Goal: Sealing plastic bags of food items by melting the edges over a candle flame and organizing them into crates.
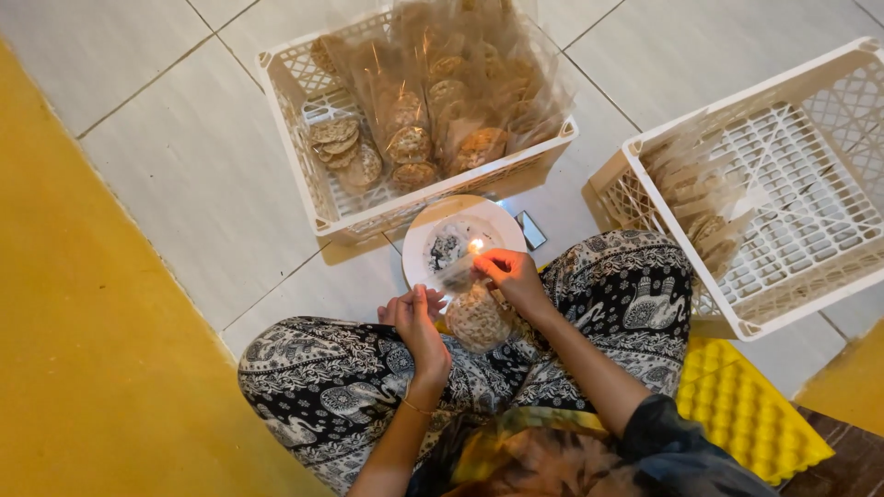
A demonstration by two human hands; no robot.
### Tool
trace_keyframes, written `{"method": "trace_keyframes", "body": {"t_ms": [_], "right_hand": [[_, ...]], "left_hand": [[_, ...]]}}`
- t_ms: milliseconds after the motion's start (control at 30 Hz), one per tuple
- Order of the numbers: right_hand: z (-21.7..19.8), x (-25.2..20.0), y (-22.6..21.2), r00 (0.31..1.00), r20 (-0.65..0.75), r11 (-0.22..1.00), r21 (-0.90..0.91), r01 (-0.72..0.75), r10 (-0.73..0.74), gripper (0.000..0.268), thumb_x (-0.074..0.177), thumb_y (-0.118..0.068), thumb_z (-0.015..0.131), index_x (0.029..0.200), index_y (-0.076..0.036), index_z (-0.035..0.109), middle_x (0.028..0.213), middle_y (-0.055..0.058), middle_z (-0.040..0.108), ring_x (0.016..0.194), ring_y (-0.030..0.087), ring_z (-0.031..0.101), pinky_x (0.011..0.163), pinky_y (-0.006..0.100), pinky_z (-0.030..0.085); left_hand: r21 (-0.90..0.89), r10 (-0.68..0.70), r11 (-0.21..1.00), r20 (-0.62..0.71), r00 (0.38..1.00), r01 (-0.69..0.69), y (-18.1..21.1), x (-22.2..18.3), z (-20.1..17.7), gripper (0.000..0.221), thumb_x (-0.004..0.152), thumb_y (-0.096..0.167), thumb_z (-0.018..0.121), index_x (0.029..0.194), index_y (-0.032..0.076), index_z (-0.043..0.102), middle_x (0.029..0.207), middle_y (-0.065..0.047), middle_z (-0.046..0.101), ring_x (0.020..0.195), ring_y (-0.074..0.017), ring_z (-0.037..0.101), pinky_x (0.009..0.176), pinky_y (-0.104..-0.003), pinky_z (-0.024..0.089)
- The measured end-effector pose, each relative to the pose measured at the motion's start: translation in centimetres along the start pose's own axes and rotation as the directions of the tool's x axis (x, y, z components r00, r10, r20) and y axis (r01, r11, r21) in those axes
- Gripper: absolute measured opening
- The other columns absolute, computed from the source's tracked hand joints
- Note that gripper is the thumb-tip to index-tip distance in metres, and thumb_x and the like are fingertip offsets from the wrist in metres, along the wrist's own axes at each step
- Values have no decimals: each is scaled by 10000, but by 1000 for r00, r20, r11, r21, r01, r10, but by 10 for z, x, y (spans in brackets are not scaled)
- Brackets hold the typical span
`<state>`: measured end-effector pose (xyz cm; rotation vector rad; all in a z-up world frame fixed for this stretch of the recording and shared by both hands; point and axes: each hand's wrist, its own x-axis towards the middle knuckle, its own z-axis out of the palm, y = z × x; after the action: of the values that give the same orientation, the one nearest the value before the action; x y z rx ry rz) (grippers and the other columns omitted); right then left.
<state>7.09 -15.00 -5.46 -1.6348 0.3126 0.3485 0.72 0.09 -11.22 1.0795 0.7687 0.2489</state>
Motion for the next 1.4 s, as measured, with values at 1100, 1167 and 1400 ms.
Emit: {"method": "trace_keyframes", "body": {"t_ms": [1100, 1167, 1400], "right_hand": [[-4, 7, 11, 999, -43, 1000, 24, 20, -19, 165, 954, -202, 743, 917, -50, 796, 797, 89, 758, 780, 135, 669, 673, 329, 618], [-3, 6, 10, 999, -39, 999, 28, 17, -16, 170, 956, -207, 745, 906, -53, 795, 791, 87, 754, 782, 138, 668, 674, 332, 617], [-5, 0, 2, 999, -38, 999, 39, 28, -26, 168, 971, -176, 705, 911, -44, 790, 812, 103, 757, 818, 158, 677, 691, 336, 613]], "left_hand": [[-17, -17, 1000, 59, 998, 18, 4, 1, 9, 175, 1049, 185, 592, 1027, 12, 600, 884, -132, 654, 812, -230, 697, 748, -372, 605], [-18, -16, 1000, 65, 998, 17, 4, 2, 9, 174, 1052, 180, 587, 1024, 9, 600, 879, -137, 655, 811, -233, 698, 743, -373, 605], [8, -28, 1000, 92, 995, 27, 15, -3, 15, 184, 1059, 185, 577, 1015, 8, 599, 891, -147, 667, 839, -245, 700, 773, -383, 594]]}}
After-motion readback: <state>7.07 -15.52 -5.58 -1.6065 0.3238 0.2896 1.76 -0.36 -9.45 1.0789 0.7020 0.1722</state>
